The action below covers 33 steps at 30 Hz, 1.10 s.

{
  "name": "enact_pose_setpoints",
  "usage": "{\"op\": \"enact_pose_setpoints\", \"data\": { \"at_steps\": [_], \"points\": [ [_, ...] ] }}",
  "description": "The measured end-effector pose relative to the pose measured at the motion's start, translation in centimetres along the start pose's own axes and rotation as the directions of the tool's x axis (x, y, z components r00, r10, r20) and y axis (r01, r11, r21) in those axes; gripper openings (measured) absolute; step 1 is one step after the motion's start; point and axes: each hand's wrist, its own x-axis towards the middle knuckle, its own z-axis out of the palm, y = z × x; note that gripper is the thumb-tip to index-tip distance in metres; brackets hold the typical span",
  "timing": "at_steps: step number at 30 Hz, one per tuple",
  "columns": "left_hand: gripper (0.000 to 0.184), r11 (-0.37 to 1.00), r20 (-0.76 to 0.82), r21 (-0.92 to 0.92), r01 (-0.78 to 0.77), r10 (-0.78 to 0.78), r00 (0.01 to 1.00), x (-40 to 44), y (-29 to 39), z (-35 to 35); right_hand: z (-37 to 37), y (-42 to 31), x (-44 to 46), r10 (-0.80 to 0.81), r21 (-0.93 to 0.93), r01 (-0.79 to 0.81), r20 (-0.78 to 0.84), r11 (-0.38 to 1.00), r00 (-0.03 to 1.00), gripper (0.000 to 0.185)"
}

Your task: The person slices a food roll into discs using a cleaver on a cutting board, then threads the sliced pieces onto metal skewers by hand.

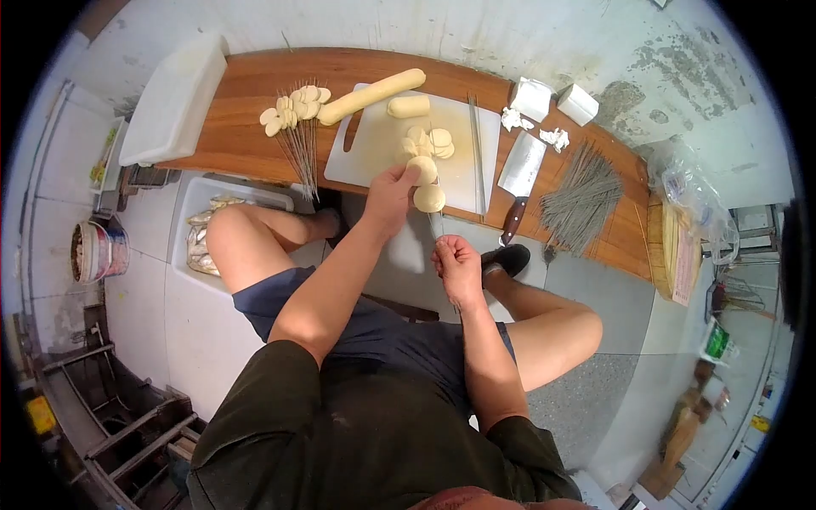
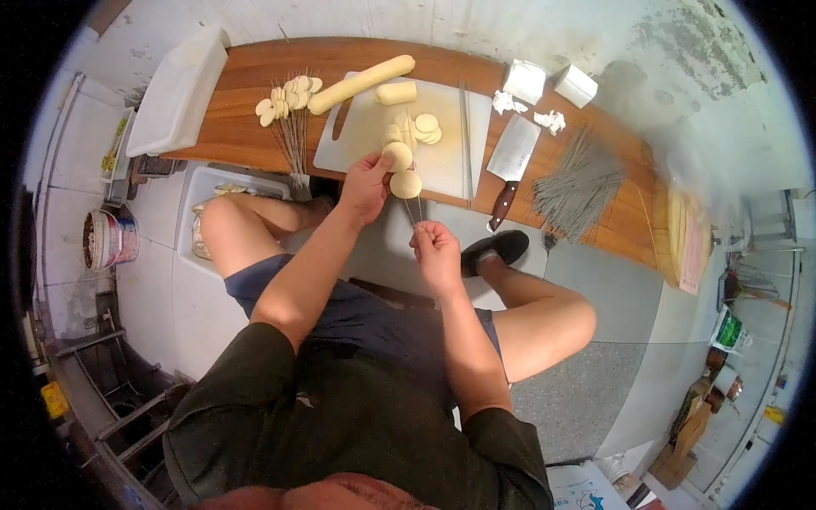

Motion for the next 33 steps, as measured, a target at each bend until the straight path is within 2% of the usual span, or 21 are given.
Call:
{"op": "enact_pose_setpoints", "data": {
  "at_steps": [2,5,8,11,14,17,20,33],
  "points": [
    [0.027,0.998,0.037,-0.059,-0.015,0.017,0.999,-0.1,0.1,0.2,0.1,0.0,0.1,-0.012,-0.001,0.012,-0.01,1.0,1.0,0.01],
    [0.028,0.991,0.053,-0.129,0.043,-0.037,0.998,-0.8,-0.3,0.6,0.4,0.0,0.3,-0.03,0.04,0.031,-0.015,0.999,0.999,0.011],
    [0.028,0.975,0.055,-0.207,0.079,-0.069,0.996,-1.3,-1.1,0.9,0.8,-0.1,0.3,-0.061,-0.038,0.06,-0.028,0.998,0.998,0.012],
    [0.028,0.967,0.056,-0.232,0.106,-0.096,0.994,-1.2,-1.1,0.9,1.0,-0.2,0.2,-0.065,-0.051,0.064,-0.013,0.997,0.998,0.013],
    [0.03,0.979,0.05,-0.2,0.048,-0.039,0.998,-1.0,-0.2,0.6,1.1,-0.2,0.3,-0.122,-0.059,0.117,-0.071,0.991,0.99,0.015],
    [0.029,0.991,-0.017,-0.135,0.001,-0.004,1.0,-0.3,1.5,-0.2,0.1,0.9,1.0,-0.303,-0.352,0.241,-0.131,0.904,0.944,0.016],
    [0.026,0.989,-0.059,-0.143,-0.027,0.019,0.998,0.3,3.5,-1.0,-0.1,-0.1,0.4,-0.486,-0.481,0.413,-0.032,0.773,0.873,0.015],
    [0.025,0.983,-0.107,-0.112,-0.148,0.136,0.985,2.0,7.9,-2.4,0.0,-0.5,-0.9,-0.499,-0.511,0.482,0.116,0.711,0.859,0.018]
  ]
}}
